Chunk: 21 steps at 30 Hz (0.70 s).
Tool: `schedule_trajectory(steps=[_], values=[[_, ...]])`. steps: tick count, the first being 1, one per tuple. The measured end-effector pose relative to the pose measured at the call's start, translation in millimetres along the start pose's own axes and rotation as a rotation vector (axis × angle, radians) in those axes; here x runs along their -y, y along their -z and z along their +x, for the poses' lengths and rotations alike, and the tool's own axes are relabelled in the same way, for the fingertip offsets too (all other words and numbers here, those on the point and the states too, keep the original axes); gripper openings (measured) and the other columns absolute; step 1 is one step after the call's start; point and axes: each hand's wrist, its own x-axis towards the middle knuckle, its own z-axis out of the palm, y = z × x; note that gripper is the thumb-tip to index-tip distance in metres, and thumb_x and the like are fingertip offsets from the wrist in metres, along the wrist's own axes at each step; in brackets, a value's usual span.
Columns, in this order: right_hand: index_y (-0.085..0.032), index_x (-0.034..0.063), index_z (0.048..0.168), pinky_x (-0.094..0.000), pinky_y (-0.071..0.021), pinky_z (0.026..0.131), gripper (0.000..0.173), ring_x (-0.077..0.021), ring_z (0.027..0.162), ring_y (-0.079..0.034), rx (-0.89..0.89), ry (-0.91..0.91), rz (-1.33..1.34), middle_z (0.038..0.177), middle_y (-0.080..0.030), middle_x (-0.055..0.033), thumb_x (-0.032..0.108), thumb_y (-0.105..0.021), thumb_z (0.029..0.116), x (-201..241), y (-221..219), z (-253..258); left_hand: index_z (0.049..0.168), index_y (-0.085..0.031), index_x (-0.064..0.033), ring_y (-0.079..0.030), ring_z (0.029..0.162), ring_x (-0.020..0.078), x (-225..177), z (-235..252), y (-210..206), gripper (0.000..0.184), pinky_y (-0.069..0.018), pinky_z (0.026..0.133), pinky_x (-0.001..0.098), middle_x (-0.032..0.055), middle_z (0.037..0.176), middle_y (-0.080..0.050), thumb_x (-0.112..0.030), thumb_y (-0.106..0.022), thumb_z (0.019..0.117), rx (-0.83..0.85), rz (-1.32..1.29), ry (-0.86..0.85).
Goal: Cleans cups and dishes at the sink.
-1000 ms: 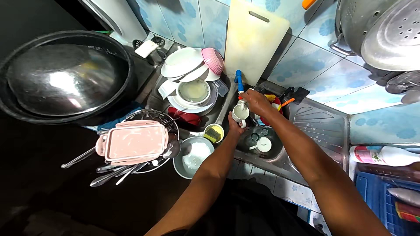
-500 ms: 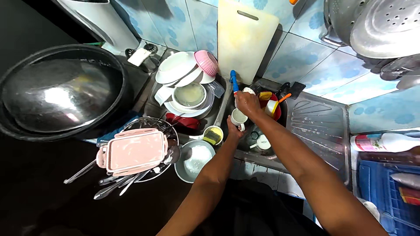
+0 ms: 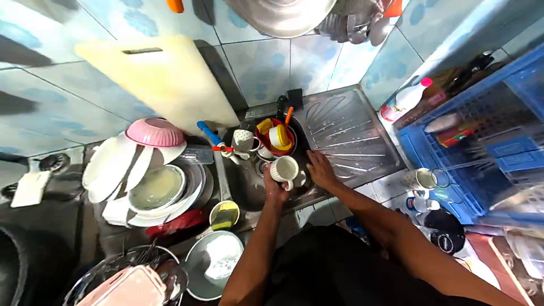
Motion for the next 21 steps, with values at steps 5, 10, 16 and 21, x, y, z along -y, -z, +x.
schedule_trajectory(steps=[5, 10, 16, 21], values=[[-0.028, 0.0257, 0.164, -0.0698, -0.0111, 0.122, 0.063, -0.0331, 0.160, -0.007, 0.063, -0.114, -0.222, 0.173, -0.013, -0.0092, 0.051, -0.039, 0.1067, -76, 6, -31, 0.100, -0.060, -0.0118, -0.042, 0.037, 0.0119, 47, 10, -51, 0.061, -0.0402, 0.035, 0.0269, 0.0061, 0.061, -0.055, -0.064, -0.028, 0.1050, 0.079, 0.122, 0.101], [-0.017, 0.0213, 0.167, -0.0791, -0.0021, 0.116, 0.079, -0.0451, 0.157, 0.001, -0.018, -0.303, -0.208, 0.173, -0.005, -0.0160, 0.062, -0.041, 0.1030, -102, 20, -18, 0.102, -0.061, -0.0115, -0.044, 0.041, 0.0119, 85, 29, -84, 0.060, -0.0408, 0.038, 0.0263, 0.0063, 0.065, -0.057, -0.066, -0.035, 0.1030, 0.077, 0.234, 0.172], [-0.019, 0.0220, 0.167, -0.0771, -0.0027, 0.119, 0.075, -0.0404, 0.159, -0.003, -0.015, -0.244, -0.205, 0.173, -0.009, -0.0134, 0.048, -0.050, 0.1033, -136, 44, -24, 0.111, -0.064, -0.0134, -0.047, 0.047, 0.0126, 109, 38, -114, 0.057, -0.0410, 0.042, 0.0269, 0.0070, 0.074, -0.062, -0.064, -0.040, 0.1027, 0.059, 0.380, 0.179], [-0.020, 0.0183, 0.166, -0.0709, 0.0012, 0.122, 0.081, -0.0304, 0.160, 0.003, 0.088, -0.085, -0.195, 0.174, -0.003, -0.0061, 0.046, -0.057, 0.0998, -154, 47, -26, 0.113, -0.063, -0.0134, -0.050, 0.050, 0.0141, 122, 46, -130, 0.055, -0.0442, 0.044, 0.0285, 0.0086, 0.078, -0.064, -0.064, -0.044, 0.1014, 0.023, 0.386, 0.167]])
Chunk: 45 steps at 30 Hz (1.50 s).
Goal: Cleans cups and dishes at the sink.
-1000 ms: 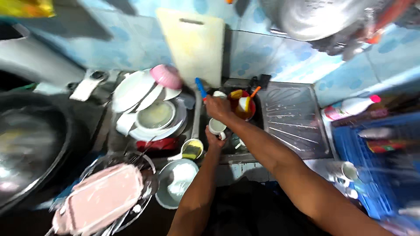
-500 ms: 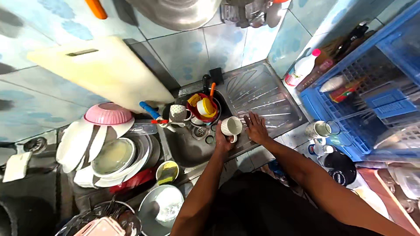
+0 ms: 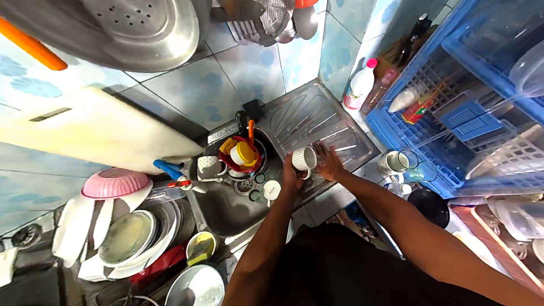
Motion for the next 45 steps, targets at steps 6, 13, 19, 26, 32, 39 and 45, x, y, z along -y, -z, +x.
schedule_trajectory(steps=[6, 13, 19, 26, 32, 39, 45], values=[[-0.024, 0.0197, 0.165, -0.0738, -0.0072, 0.120, 0.076, -0.0359, 0.159, -0.006, -0.110, -0.229, 0.012, 0.173, -0.011, -0.0114, 0.060, -0.041, 0.1039, -39, 18, -26, 0.111, -0.063, -0.0127, -0.050, 0.049, 0.0144, -3, 2, -10, 0.056, -0.0431, 0.043, 0.0280, 0.0087, 0.078, -0.063, -0.064, -0.043, 0.1019, -0.031, 0.007, -0.005], [-0.011, -0.0064, 0.162, -0.0599, -0.0086, 0.127, 0.106, -0.0418, 0.158, -0.004, -0.221, -0.586, -0.046, 0.170, -0.003, -0.0273, 0.074, -0.036, 0.0972, -93, 24, -33, 0.112, -0.061, -0.0111, -0.049, 0.046, 0.0137, -3, 0, -8, 0.057, -0.0429, 0.040, 0.0273, 0.0094, 0.075, -0.063, -0.062, -0.034, 0.1056, 0.007, -0.028, -0.040], [-0.010, -0.0042, 0.163, -0.0622, -0.0053, 0.126, 0.102, -0.0415, 0.158, -0.003, -0.221, -0.479, -0.051, 0.170, -0.003, -0.0259, 0.073, -0.030, 0.0987, -92, 29, 46, 0.110, -0.060, -0.0090, -0.048, 0.044, 0.0139, -9, -1, -4, 0.058, -0.0420, 0.038, 0.0271, 0.0107, 0.074, -0.062, -0.059, -0.031, 0.1070, -0.002, -0.062, -0.035], [-0.019, 0.0120, 0.166, -0.0662, -0.0050, 0.125, 0.078, -0.0303, 0.160, -0.006, -0.061, 0.064, -0.021, 0.173, -0.012, -0.0107, 0.054, -0.041, 0.1032, -7, 6, 46, 0.111, -0.061, -0.0098, -0.050, 0.046, 0.0138, -17, 8, 1, 0.058, -0.0439, 0.041, 0.0274, 0.0099, 0.075, -0.063, -0.060, -0.032, 0.1065, 0.009, -0.052, -0.028], [-0.020, 0.0099, 0.165, -0.0709, -0.0067, 0.122, 0.090, -0.0383, 0.159, -0.004, -0.136, -0.304, 0.043, 0.172, -0.008, -0.0188, 0.066, -0.044, 0.0991, -60, 30, 14, 0.113, -0.060, -0.0093, -0.051, 0.048, 0.0140, -32, 12, -2, 0.056, -0.0448, 0.042, 0.0277, 0.0101, 0.076, -0.063, -0.057, -0.031, 0.1079, -0.021, -0.058, -0.036], [-0.014, -0.0008, 0.163, -0.0687, -0.0083, 0.123, 0.101, -0.0431, 0.158, -0.005, -0.186, -0.267, -0.075, 0.171, -0.005, -0.0242, 0.075, -0.031, 0.0980, -68, 24, 110, 0.118, -0.062, -0.0111, -0.058, 0.057, 0.0177, -43, 56, -15, 0.053, -0.0484, 0.047, 0.0312, 0.0119, 0.086, -0.067, -0.058, -0.040, 0.1054, -0.083, -0.027, -0.083], [-0.019, 0.0203, 0.166, -0.0823, -0.0031, 0.114, 0.085, -0.0459, 0.157, -0.003, -0.165, -0.245, -0.049, 0.172, -0.009, -0.0188, 0.069, -0.039, 0.0994, -43, 44, 173, 0.125, -0.062, -0.0107, -0.059, 0.063, 0.0196, -70, 105, -48, 0.052, -0.0497, 0.052, 0.0340, 0.0128, 0.091, -0.067, -0.056, -0.053, 0.1019, -0.206, 0.058, -0.128]])
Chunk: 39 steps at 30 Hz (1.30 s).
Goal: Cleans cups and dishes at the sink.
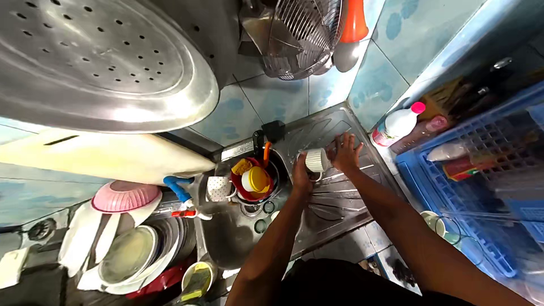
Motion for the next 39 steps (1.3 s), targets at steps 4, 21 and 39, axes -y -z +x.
schedule_trajectory(steps=[4, 21, 39], values=[[-0.016, 0.0127, 0.166, -0.0840, 0.0014, 0.112, 0.121, -0.0453, 0.157, 0.007, 0.035, 0.140, 0.065, 0.174, -0.001, -0.0130, 0.042, -0.086, 0.0717, 15, -6, 12, 0.123, -0.064, -0.0115, -0.056, 0.058, 0.0182, -16, 25, -32, 0.055, -0.0487, 0.050, 0.0323, 0.0116, 0.086, -0.066, -0.060, -0.058, 0.0980, -0.027, 0.052, -0.001], [-0.014, -0.0046, 0.162, -0.0637, -0.0111, 0.125, 0.097, -0.0481, 0.157, -0.004, -0.064, 0.063, 0.021, 0.168, -0.003, -0.0320, 0.067, -0.032, 0.0997, 3, -9, 151, 0.115, -0.066, -0.0139, -0.053, 0.054, 0.0151, -46, 68, -31, 0.050, -0.0447, 0.046, 0.0285, 0.0087, 0.081, -0.064, -0.060, -0.052, 0.1006, 0.029, -0.086, -0.010], [-0.014, -0.0006, 0.163, -0.0596, -0.0178, 0.124, 0.089, -0.0363, 0.158, -0.012, -0.064, -0.025, 0.017, 0.172, -0.006, -0.0208, 0.059, -0.041, 0.1020, -34, 6, 147, 0.113, -0.066, -0.0165, -0.049, 0.052, 0.0130, -68, 66, -82, 0.050, -0.0430, 0.045, 0.0286, 0.0047, 0.080, -0.062, -0.063, -0.055, 0.0970, 0.001, -0.023, -0.040]])
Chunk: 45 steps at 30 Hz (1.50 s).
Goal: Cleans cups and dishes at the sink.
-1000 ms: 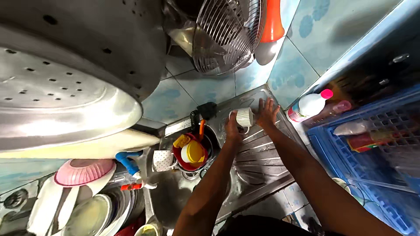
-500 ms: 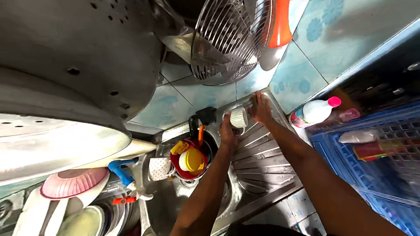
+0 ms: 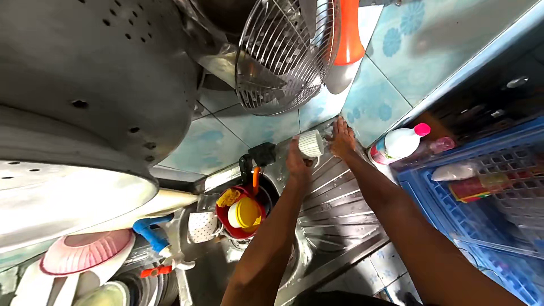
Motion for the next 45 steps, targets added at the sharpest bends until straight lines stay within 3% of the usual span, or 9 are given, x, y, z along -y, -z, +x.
schedule_trajectory(steps=[4, 8, 11, 13, 18, 23, 30, 37, 45], values=[[-0.010, -0.0069, 0.161, -0.0636, -0.0052, 0.125, 0.116, -0.0489, 0.156, 0.003, 0.068, -0.037, 0.082, 0.167, 0.002, -0.0341, 0.079, -0.044, 0.0907, 42, -5, 11, 0.104, -0.063, -0.0175, -0.048, 0.050, 0.0123, 2, -9, 36, 0.049, -0.0421, 0.044, 0.0271, 0.0042, 0.073, -0.058, -0.064, -0.050, 0.0974, 0.022, -0.216, 0.073], [-0.038, 0.0121, 0.159, -0.0604, -0.0154, 0.126, 0.081, -0.0393, 0.157, -0.017, 0.184, 0.381, 0.123, 0.169, -0.022, -0.0183, 0.059, -0.056, 0.0968, 59, 3, -38, 0.105, -0.061, -0.0142, -0.052, 0.049, 0.0142, -1, -30, 77, 0.050, -0.0462, 0.044, 0.0298, 0.0065, 0.072, -0.060, -0.061, -0.042, 0.1024, 0.061, -0.227, 0.051], [-0.063, 0.0141, 0.140, -0.0604, -0.0263, 0.123, 0.051, -0.0325, 0.152, -0.034, 0.061, 0.386, 0.152, 0.159, -0.045, -0.0127, 0.047, -0.056, 0.1015, 39, 16, -64, 0.104, -0.061, -0.0118, -0.052, 0.046, 0.0140, -1, -53, 110, 0.052, -0.0461, 0.041, 0.0290, 0.0077, 0.070, -0.061, -0.057, -0.035, 0.1053, 0.100, -0.211, 0.018], [-0.059, 0.0081, 0.144, -0.0589, -0.0298, 0.121, 0.058, -0.0361, 0.149, -0.037, -0.090, 0.231, 0.109, 0.157, -0.047, -0.0176, 0.048, -0.049, 0.1035, 7, 22, -72, 0.106, -0.060, -0.0111, -0.052, 0.046, 0.0147, -2, -68, 128, 0.053, -0.0461, 0.040, 0.0290, 0.0089, 0.072, -0.063, -0.055, -0.031, 0.1074, 0.082, -0.208, 0.013], [-0.016, -0.0038, 0.162, -0.0665, -0.0129, 0.123, 0.090, -0.0441, 0.157, -0.011, -0.053, 0.078, -0.029, 0.169, -0.011, -0.0275, 0.064, -0.027, 0.1037, 4, -12, -108, 0.109, -0.061, -0.0114, -0.054, 0.046, 0.0144, 1, -92, 157, 0.054, -0.0468, 0.040, 0.0281, 0.0099, 0.074, -0.065, -0.055, -0.028, 0.1075, 0.023, -0.249, 0.011], [-0.028, 0.0098, 0.163, -0.0665, -0.0119, 0.124, 0.080, -0.0305, 0.159, -0.017, 0.141, 0.498, 0.031, 0.171, -0.021, -0.0103, 0.060, -0.043, 0.1028, 71, -18, -142, 0.110, -0.060, -0.0102, -0.055, 0.045, 0.0151, 5, -115, 178, 0.056, -0.0479, 0.040, 0.0287, 0.0112, 0.074, -0.065, -0.056, -0.029, 0.1067, 0.021, -0.324, 0.021], [-0.009, 0.0021, 0.165, -0.0767, 0.0007, 0.118, 0.097, -0.0445, 0.158, 0.003, 0.041, 0.061, 0.058, 0.171, 0.001, -0.0240, 0.070, -0.032, 0.1005, 76, -10, -31, 0.108, -0.061, -0.0102, -0.058, 0.047, 0.0165, -8, -157, 217, 0.057, -0.0488, 0.039, 0.0301, 0.0120, 0.077, -0.067, -0.056, -0.027, 0.1068, -0.026, -0.344, -0.069], [-0.017, 0.0136, 0.166, -0.0775, -0.0013, 0.119, 0.081, -0.0379, 0.159, -0.003, 0.080, 0.402, 0.066, 0.173, -0.011, -0.0092, 0.064, -0.027, 0.1040, 169, -50, -165, 0.105, -0.062, -0.0118, -0.057, 0.047, 0.0156, -5, -168, 222, 0.057, -0.0485, 0.039, 0.0297, 0.0107, 0.077, -0.067, -0.057, -0.027, 0.1060, -0.005, -0.345, -0.105], [-0.037, 0.0256, 0.161, -0.0741, -0.0122, 0.120, 0.064, -0.0336, 0.158, -0.018, 0.176, 0.573, 0.025, 0.170, -0.027, -0.0025, 0.056, -0.040, 0.1055, 24, 3, -234, 0.109, -0.062, -0.0136, -0.059, 0.049, 0.0157, 7, -207, 252, 0.059, -0.0505, 0.041, 0.0307, 0.0103, 0.080, -0.068, -0.059, -0.025, 0.1049, 0.047, -0.315, -0.169]])
